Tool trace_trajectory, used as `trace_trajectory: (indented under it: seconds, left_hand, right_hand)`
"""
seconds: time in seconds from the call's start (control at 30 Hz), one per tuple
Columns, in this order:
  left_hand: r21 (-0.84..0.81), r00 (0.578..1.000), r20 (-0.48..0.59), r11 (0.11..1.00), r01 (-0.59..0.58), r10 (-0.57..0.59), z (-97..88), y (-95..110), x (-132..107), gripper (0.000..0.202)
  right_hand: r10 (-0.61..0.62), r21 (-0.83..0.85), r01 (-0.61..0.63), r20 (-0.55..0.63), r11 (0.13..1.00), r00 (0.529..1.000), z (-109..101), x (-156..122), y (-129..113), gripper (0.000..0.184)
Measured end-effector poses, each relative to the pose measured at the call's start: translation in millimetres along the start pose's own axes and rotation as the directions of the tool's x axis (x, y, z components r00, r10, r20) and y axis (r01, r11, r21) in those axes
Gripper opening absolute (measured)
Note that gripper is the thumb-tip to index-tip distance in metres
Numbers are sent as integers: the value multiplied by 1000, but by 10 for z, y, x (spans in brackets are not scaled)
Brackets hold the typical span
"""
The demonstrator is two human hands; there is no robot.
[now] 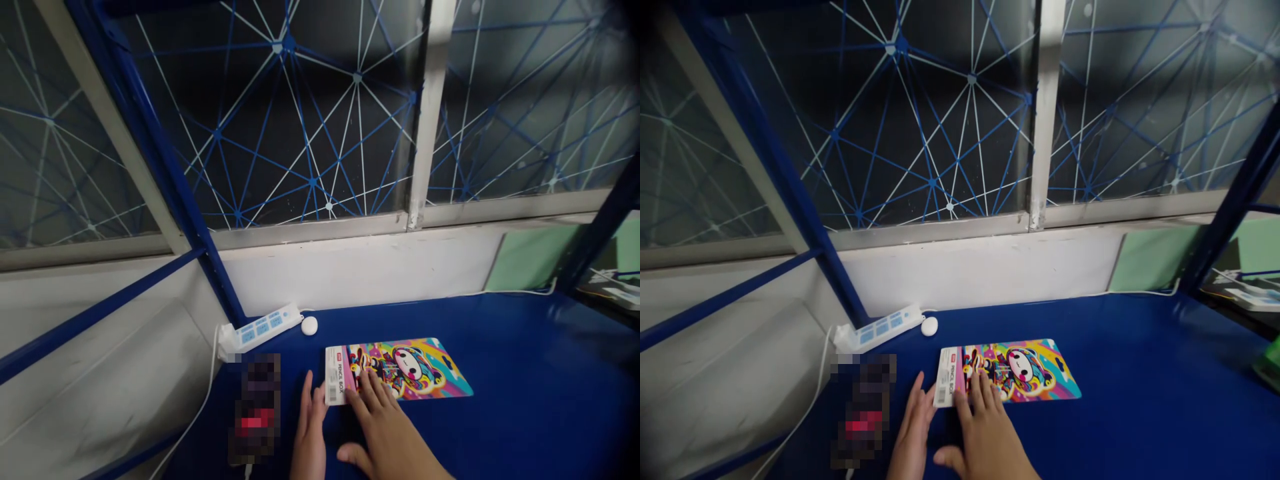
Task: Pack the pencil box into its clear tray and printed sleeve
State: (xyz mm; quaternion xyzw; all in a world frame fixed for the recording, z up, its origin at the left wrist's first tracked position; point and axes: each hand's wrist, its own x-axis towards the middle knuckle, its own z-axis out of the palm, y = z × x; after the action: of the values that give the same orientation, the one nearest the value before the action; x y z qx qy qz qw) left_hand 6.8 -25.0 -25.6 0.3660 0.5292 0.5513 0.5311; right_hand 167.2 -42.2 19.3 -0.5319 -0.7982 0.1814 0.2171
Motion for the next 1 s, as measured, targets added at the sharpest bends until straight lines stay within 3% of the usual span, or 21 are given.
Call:
trace_trajectory:
  seconds: [0.1, 0.17, 0.27, 0.33, 0.43, 0.5, 0.6, 0.77, 1.0]
  left_hand:
    - [12, 1000, 1, 1000, -10, 10, -40, 16, -88, 78]
    - [17, 1000, -5, 1000, -11, 11, -56, 51, -101, 82]
    - [54, 1000, -12, 999, -3, 4, -82, 163, -28, 87]
    - [101, 1000, 3, 995, 1, -1, -99, 264, 58, 85]
    - [164, 998, 66, 986, -17, 7, -89, 388, 165, 68]
    - [170, 992, 112, 982, -78, 60, -60, 421, 191, 52]
    - [154, 976, 118, 968, -199, 182, -23, 379, 167, 40]
    - [173, 948, 49, 933, -317, 313, -52, 226, 113, 30]
    - [195, 929, -3, 911, -363, 371, -77, 285, 26, 34]
  right_hand:
    - [13, 91, -8, -60, 996, 998, -337, 3, 112, 54]
    - [111, 98, -94, -187, 991, 976, -580, -50, 502, 47]
    - [351, 157, -315, -359, 936, 865, -843, -141, 1272, 65]
    - [464, 237, -403, -343, 884, 817, -909, -179, 1695, 68]
    - [447, 389, -346, -207, 854, 870, -850, -182, 2025, 46]
    - [390, 488, -273, -155, 829, 908, -755, -170, 2086, 39]
    - [322, 600, -159, -174, 784, 931, -637, -184, 2088, 38]
    - [242, 651, 18, -307, 759, 920, -596, -258, 2045, 30]
    - [195, 616, 72, -355, 784, 914, -671, -326, 1824, 29]
